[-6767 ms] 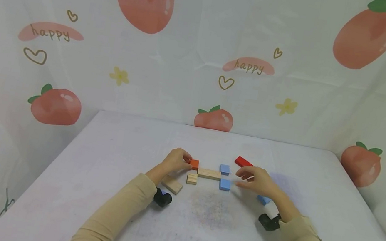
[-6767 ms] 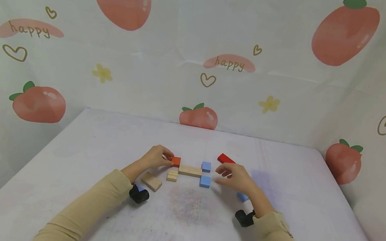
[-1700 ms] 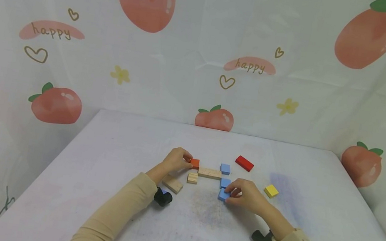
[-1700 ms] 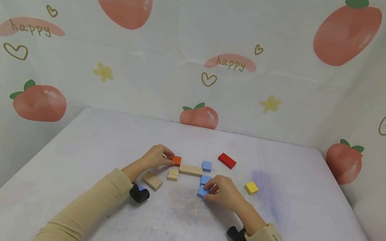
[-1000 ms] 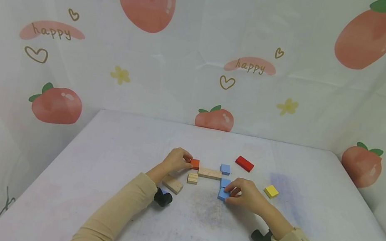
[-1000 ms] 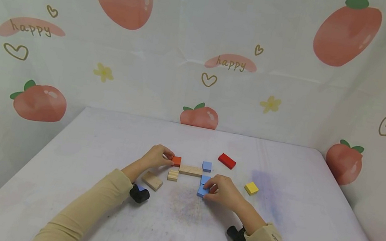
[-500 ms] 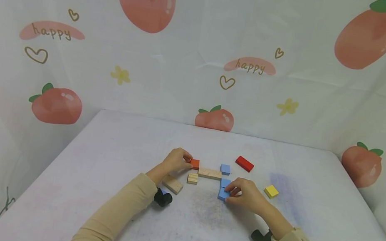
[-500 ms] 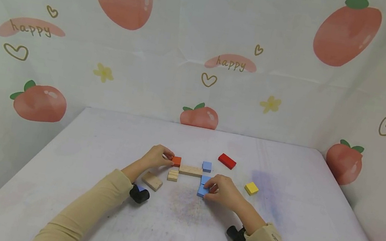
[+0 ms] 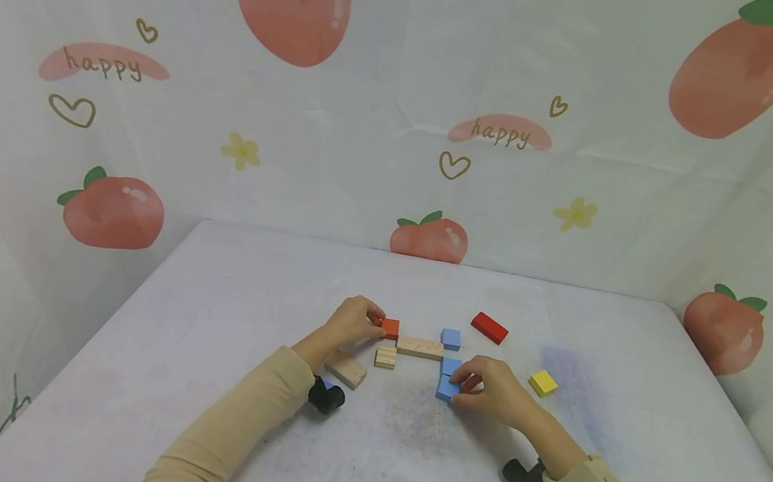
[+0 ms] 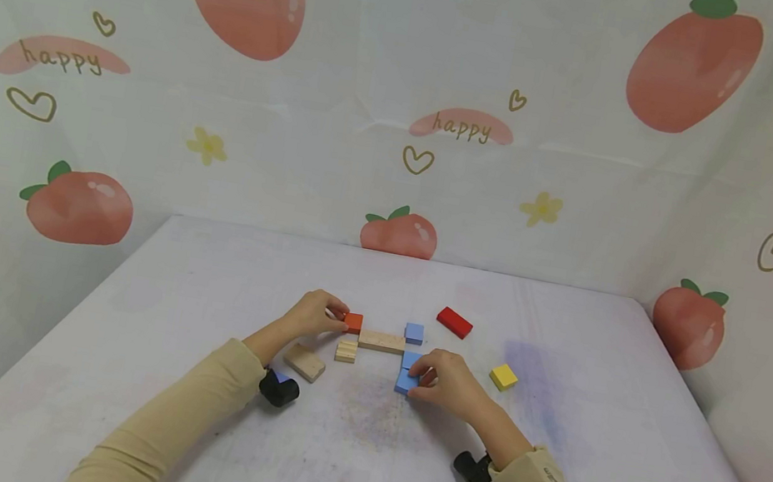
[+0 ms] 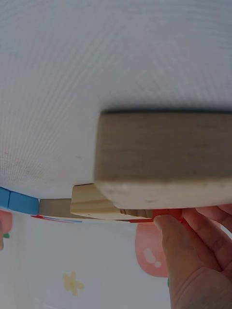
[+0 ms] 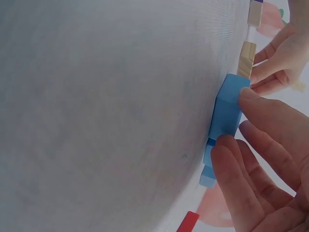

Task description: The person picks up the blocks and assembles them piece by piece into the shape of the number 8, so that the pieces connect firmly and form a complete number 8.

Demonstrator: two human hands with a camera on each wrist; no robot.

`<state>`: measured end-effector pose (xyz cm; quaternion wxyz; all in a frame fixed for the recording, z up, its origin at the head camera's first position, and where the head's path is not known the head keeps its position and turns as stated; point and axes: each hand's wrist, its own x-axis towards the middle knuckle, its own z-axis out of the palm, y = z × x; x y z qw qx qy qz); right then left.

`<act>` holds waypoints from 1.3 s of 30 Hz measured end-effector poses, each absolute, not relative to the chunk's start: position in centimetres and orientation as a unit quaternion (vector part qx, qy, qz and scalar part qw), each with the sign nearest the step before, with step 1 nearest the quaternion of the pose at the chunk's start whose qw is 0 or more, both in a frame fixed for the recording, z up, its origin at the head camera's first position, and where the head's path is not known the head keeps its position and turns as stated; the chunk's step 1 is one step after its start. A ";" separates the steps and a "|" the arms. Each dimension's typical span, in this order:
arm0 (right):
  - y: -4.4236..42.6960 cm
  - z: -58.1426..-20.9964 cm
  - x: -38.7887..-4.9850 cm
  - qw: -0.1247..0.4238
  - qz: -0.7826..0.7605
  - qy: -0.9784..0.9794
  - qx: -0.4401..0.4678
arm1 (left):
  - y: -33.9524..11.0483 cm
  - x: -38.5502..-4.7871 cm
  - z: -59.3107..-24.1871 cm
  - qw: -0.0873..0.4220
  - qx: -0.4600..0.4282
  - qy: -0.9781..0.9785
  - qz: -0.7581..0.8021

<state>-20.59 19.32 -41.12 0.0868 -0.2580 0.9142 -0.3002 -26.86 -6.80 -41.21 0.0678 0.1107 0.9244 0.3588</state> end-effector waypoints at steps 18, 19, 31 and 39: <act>19.4 -41.2 -20.6 0.095 -0.297 0.919 -0.241 | -7.4 -27.1 -40.6 0.075 0.130 0.922 0.357; 19.4 -41.2 -20.6 0.097 -0.295 0.921 -0.236 | -7.6 -27.1 -40.5 0.074 0.131 0.922 0.357; 19.4 -41.0 -20.6 0.103 -0.303 0.919 -0.232 | -10.3 -25.2 -38.7 0.093 0.162 0.918 0.351; 19.2 -41.2 -20.6 0.102 -0.303 0.919 -0.229 | -12.6 -22.2 -39.6 0.110 0.175 0.917 0.340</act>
